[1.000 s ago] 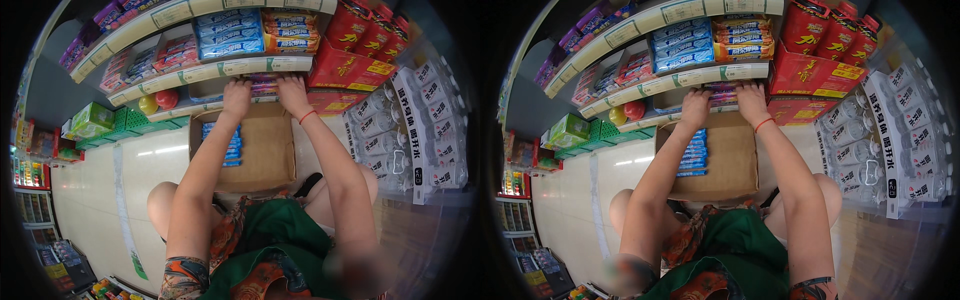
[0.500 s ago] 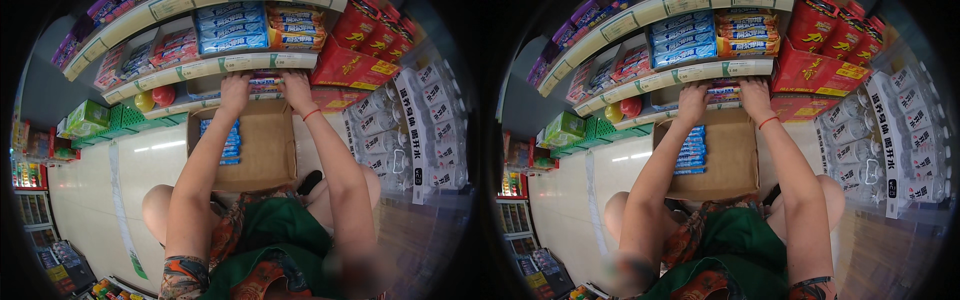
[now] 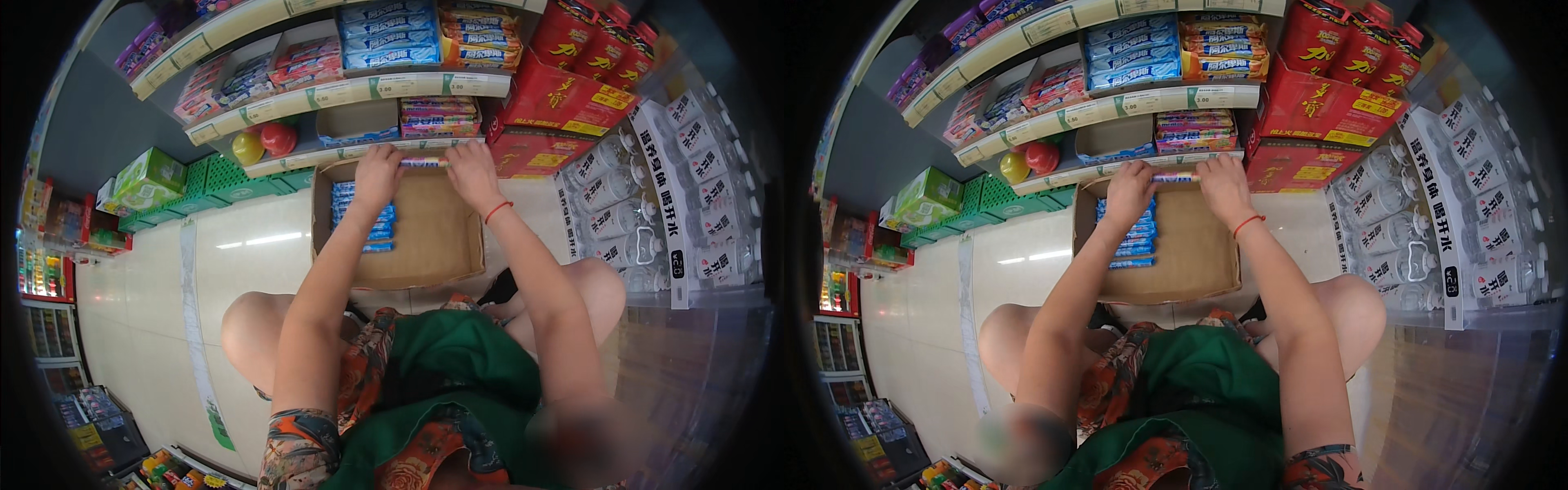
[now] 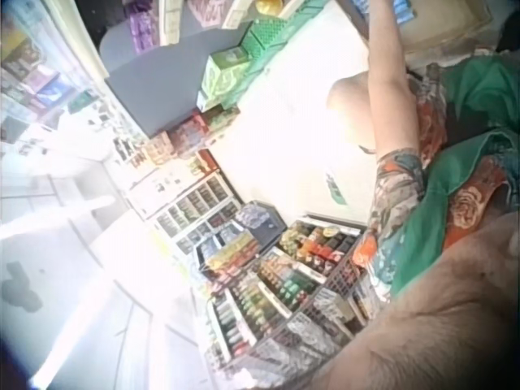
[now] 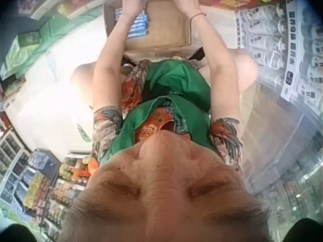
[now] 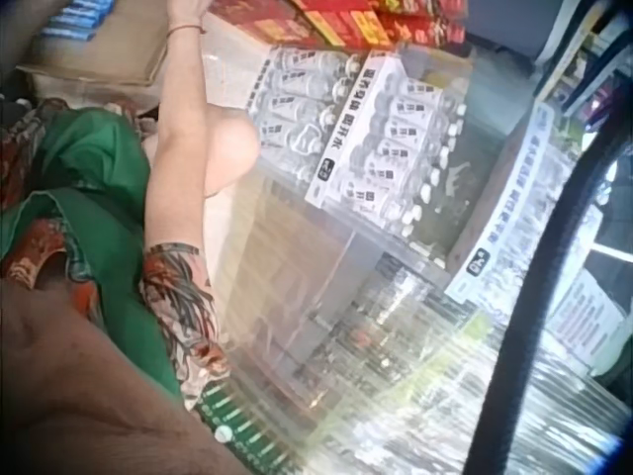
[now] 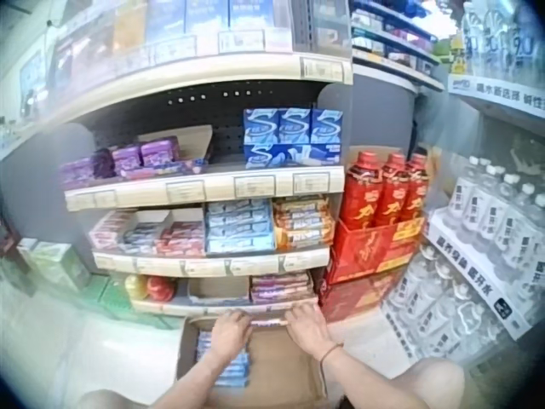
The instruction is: The person sits on the floor in a store aisle and takes small blue and pink snack packages from a shelf, placing them into a cardboard box on the floor. The person continues to fill the box with the snack packages.
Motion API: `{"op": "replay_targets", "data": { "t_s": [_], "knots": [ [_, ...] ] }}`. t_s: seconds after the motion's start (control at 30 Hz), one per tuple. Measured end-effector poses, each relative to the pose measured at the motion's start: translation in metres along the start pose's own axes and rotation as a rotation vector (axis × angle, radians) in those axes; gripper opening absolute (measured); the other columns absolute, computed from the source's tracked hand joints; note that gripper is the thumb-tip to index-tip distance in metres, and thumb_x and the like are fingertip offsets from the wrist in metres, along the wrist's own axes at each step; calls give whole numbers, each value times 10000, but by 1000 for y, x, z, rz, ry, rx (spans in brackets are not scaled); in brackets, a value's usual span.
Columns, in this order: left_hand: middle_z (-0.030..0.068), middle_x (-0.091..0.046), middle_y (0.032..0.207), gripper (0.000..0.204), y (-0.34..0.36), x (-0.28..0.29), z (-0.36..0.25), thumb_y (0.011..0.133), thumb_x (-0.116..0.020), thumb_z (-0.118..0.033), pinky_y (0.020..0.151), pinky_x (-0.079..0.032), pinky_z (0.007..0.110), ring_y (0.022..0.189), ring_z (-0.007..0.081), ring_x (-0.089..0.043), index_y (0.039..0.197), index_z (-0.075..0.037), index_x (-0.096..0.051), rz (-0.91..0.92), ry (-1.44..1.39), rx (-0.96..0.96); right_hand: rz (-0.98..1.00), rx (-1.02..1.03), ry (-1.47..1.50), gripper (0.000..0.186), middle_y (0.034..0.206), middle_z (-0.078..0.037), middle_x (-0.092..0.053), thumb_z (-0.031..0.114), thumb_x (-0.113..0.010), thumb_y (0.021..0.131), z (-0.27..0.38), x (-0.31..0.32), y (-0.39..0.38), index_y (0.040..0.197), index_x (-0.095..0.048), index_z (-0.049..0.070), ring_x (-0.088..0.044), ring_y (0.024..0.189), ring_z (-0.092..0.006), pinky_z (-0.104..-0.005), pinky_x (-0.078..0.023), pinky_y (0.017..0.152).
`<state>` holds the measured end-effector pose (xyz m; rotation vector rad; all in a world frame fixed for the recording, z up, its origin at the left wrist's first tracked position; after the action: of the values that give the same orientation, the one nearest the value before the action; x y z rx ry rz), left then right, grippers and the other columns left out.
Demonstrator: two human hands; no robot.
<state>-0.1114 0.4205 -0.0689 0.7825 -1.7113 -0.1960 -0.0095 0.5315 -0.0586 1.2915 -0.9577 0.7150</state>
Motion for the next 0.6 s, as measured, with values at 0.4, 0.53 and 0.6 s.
{"op": "replay_targets", "data": {
  "t_s": [0.4, 0.53, 0.6],
  "knots": [
    [115, -577, 884, 171, -80, -91, 27, 715, -670, -59, 699, -480, 427, 822, 322, -586, 881, -71, -635, 280, -188, 392, 454, -291, 96, 134, 955, -168, -582, 50, -485, 813, 4, -101, -63, 931, -543, 27, -647, 800, -306, -397, -528, 653],
    [148, -579, 887, 175, -87, -117, 39, 709, -651, -14, 695, -477, 424, 806, 337, -589, 878, -54, -627, 271, -251, 449, 496, -417, 201, 157, 980, -182, -574, 34, -457, 829, -6, -120, -71, 958, -541, 9, -627, 871, -340, -417, -518, 728],
    [157, -583, 888, 184, -92, -128, 48, 706, -638, 3, 699, -479, 418, 804, 340, -590, 882, -48, -627, 266, -264, 497, 533, -482, 249, 167, 1014, -189, -562, 22, -445, 832, -9, -134, -74, 968, -541, 2, -616, 898, -357, -424, -511, 762]
  ]
}}
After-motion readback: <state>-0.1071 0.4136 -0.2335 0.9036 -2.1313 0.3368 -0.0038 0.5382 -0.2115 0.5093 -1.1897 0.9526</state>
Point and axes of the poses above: each hand's wrist, its own y-axis towards the middle knuckle, its own x-axis out of the back of the hand, z = x × y, the point moved 8 cm from there along y, towards the middle knuckle
